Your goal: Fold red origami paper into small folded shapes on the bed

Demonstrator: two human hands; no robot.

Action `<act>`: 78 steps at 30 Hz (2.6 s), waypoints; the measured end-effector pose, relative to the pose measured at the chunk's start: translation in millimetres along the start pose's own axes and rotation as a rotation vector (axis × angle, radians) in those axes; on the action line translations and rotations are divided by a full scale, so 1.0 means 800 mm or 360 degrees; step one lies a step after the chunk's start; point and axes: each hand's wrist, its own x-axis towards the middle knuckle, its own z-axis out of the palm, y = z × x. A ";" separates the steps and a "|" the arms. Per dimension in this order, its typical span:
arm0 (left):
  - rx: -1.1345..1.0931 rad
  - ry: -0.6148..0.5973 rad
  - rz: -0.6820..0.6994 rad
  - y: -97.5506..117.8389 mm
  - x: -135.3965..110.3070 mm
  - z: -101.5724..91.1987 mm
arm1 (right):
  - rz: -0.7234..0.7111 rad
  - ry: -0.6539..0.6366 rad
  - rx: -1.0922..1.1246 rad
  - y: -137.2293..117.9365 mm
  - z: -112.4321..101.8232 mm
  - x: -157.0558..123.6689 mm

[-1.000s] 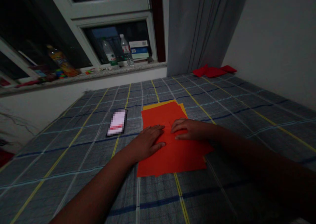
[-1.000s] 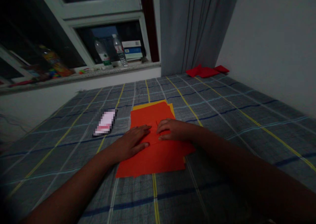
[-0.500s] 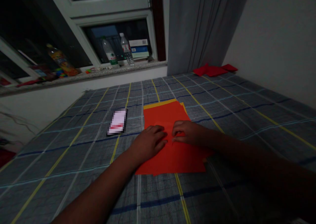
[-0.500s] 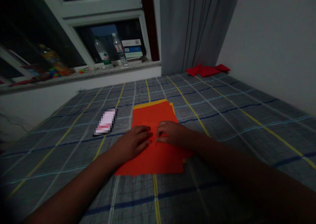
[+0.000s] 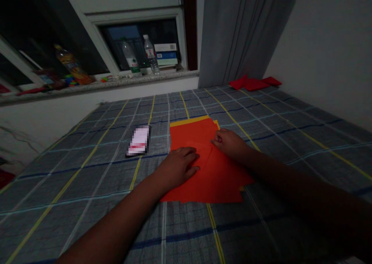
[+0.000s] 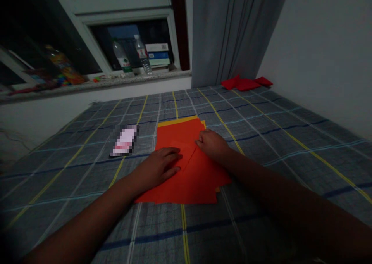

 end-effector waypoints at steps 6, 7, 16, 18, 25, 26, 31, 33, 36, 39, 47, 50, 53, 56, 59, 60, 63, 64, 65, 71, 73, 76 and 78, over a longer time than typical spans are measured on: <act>-0.0043 -0.0026 0.0101 0.004 -0.010 -0.006 | -0.0411 0.0178 0.0248 -0.003 -0.003 -0.007; -0.0100 -0.0026 0.0106 0.004 -0.010 -0.008 | -0.0477 0.0161 0.0306 -0.002 -0.002 -0.008; -0.0038 0.0052 0.0008 0.004 0.002 0.000 | -0.0766 -0.0043 0.0283 -0.001 0.018 -0.001; 0.0000 0.0036 0.0011 0.003 0.003 0.002 | -0.0789 -0.0089 0.0239 -0.003 0.015 -0.003; -0.0008 -0.0005 0.0020 0.007 0.000 -0.003 | -0.0831 -0.0172 0.0071 -0.018 0.006 -0.025; -0.0007 -0.0011 0.0020 0.007 0.000 -0.003 | -0.0814 -0.0179 0.0054 -0.020 0.005 -0.028; 0.0008 -0.0023 0.0046 0.008 0.000 -0.006 | -0.0740 -0.0216 0.0013 -0.033 0.004 -0.043; 0.0029 -0.0036 0.0045 0.009 -0.001 -0.007 | -0.0721 -0.0220 0.0005 -0.041 0.004 -0.049; 0.0061 -0.0039 0.0035 0.011 -0.002 -0.008 | -0.0745 -0.0225 0.0064 -0.051 0.002 -0.057; 0.0076 -0.0033 0.0039 0.012 -0.005 -0.009 | -0.0801 -0.0217 0.0218 -0.050 -0.001 -0.057; -0.0121 0.0041 0.0069 0.003 -0.007 -0.010 | -0.0727 -0.0067 0.0304 -0.010 0.003 -0.015; -0.0234 0.0029 0.0114 0.003 -0.005 -0.010 | -0.0738 -0.0074 0.0341 -0.010 0.009 -0.010; -0.0269 0.0024 0.0180 0.005 -0.003 -0.009 | -0.0634 0.0011 0.0282 -0.015 0.012 -0.011; -0.0260 0.0042 0.0162 0.004 -0.002 -0.007 | -0.0593 0.0003 0.0068 -0.017 0.010 -0.010; -0.0198 0.0019 0.0151 -0.001 -0.002 -0.001 | -0.0528 -0.0075 -0.0092 -0.018 0.008 -0.008; -0.0172 0.0003 0.0152 -0.003 -0.002 0.001 | -0.0500 -0.0099 -0.0132 -0.019 0.007 -0.007; -0.0121 -0.0025 0.0164 -0.008 -0.003 0.005 | -0.0490 -0.0172 -0.0239 -0.022 0.003 -0.007; -0.0116 -0.0028 0.0169 -0.008 -0.003 0.005 | -0.0511 -0.0195 -0.0256 -0.024 0.002 -0.008; -0.0116 -0.0029 0.0172 -0.009 -0.003 0.005 | -0.0545 -0.0223 -0.0264 -0.025 0.000 -0.009; -0.0112 -0.0060 0.0126 -0.004 -0.005 0.000 | -0.0767 -0.0341 -0.0298 -0.027 -0.008 -0.025; -0.0106 -0.0069 0.0120 -0.003 -0.004 -0.001 | -0.0794 -0.0367 -0.0281 -0.027 -0.010 -0.030; -0.0112 -0.0057 0.0118 -0.003 -0.004 0.000 | -0.0797 -0.0419 -0.0266 -0.027 -0.014 -0.034; -0.0107 -0.0044 0.0121 -0.004 -0.004 0.000 | -0.0786 -0.0454 -0.0254 -0.028 -0.019 -0.036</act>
